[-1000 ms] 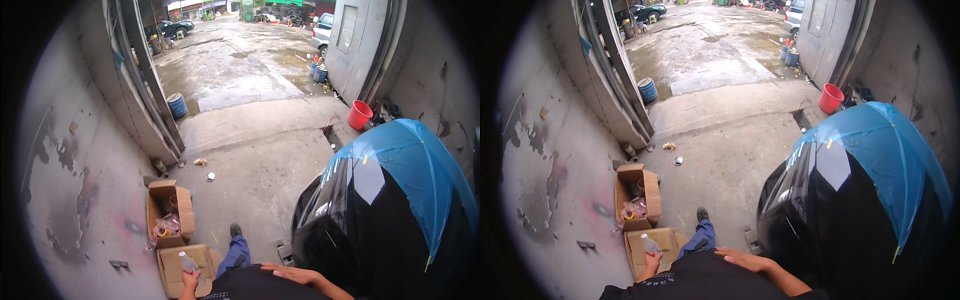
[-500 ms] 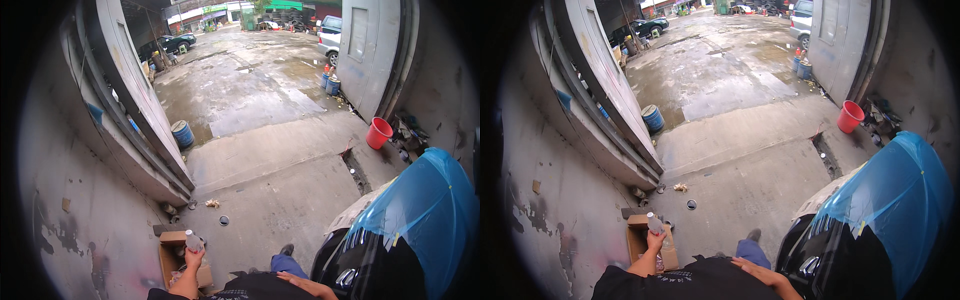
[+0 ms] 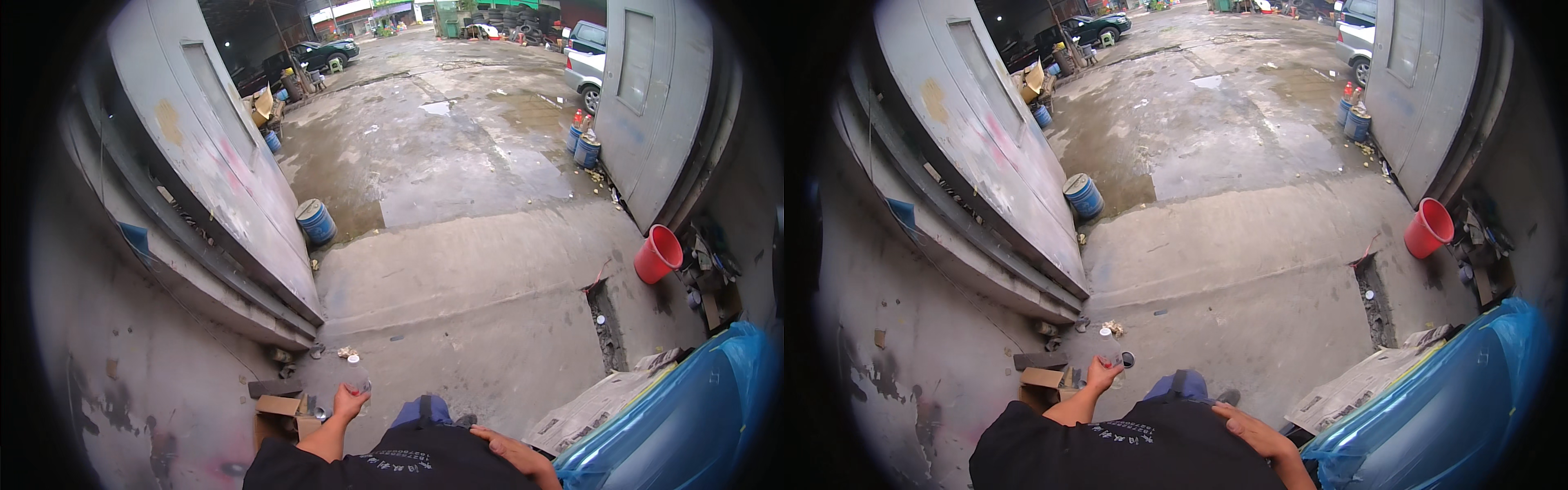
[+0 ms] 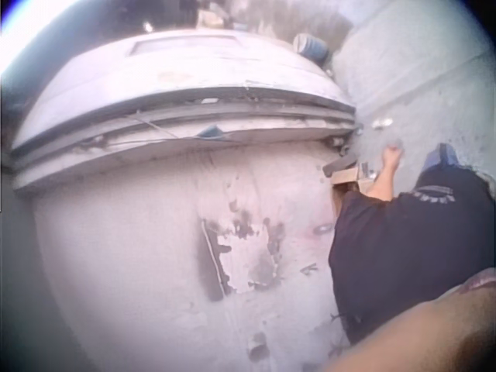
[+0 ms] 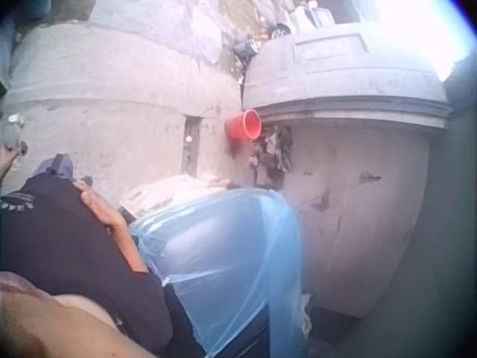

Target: The person sands a black car hood using a sanding block while repeatedly pouring liquid from a plastic bottle onto the surface. They wipe the hood with their hand, then walk to a red bucket to refill the bottle before returning to the car.

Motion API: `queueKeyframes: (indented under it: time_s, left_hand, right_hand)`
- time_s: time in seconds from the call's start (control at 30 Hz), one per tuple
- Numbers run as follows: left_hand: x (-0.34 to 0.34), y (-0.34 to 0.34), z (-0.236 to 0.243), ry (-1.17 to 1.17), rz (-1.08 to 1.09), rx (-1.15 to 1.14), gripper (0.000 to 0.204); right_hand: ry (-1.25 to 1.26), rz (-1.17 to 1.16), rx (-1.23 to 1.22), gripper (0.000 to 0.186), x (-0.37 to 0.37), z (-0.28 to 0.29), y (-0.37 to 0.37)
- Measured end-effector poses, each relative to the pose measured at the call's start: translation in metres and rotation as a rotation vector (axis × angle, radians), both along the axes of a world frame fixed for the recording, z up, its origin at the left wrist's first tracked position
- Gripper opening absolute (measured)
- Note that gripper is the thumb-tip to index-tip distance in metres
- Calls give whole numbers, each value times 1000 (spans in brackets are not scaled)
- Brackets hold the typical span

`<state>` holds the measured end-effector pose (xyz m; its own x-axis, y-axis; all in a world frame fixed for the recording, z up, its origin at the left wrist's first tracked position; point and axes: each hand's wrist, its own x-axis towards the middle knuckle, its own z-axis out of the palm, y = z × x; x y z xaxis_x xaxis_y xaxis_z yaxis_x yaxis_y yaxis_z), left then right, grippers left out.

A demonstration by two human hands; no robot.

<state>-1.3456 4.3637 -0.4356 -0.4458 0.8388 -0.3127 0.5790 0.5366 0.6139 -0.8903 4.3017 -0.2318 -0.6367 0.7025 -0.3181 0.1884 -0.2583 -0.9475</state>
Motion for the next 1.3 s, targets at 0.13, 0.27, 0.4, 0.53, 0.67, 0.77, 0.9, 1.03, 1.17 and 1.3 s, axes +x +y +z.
queueKeyframes:
  time_s: [0.13, 0.27, 0.4, 0.53, 0.67, 0.77, 0.9, 1.03, 1.17, 1.3]
  left_hand:
    - [43, 87, -30, 14, -66, 11, 56]
    - [77, 155, -73, -58, -95, 38, 58]
    - [130, 247, -89, -139, -177, 37, 54]
    - [209, 368, -65, -180, -456, 35, 56]
    - [289, 485, -54, -181, -619, 145, 55]
    - [391, 537, -35, -245, -677, 157, 54]
    - [513, 560, -10, -299, -776, 175, 53]
    - [622, 562, 6, -258, -859, 187, 51]
    - [727, 555, 34, -323, -1022, 149, 52]
    - [812, 559, 48, -309, -1159, 150, 54]
  right_hand:
    - [-11, -120, 24, 68, 46, -14, 58]
    - [7, -210, -18, 67, 90, -21, 123]
    - [17, -464, -65, 66, 148, -19, 180]
    - [488, -1109, 55, 74, 200, -2, 221]
    - [1095, -1432, 68, 80, 263, 24, 260]
    - [1260, -1492, 144, 79, 317, 20, 270]
    - [1343, -1477, 222, 80, 402, 5, 278]
    - [1379, -1417, 286, 80, 474, 12, 284]
    - [1423, -1414, 310, 80, 540, 19, 282]
    - [1458, -1400, 370, 80, 590, 18, 292]
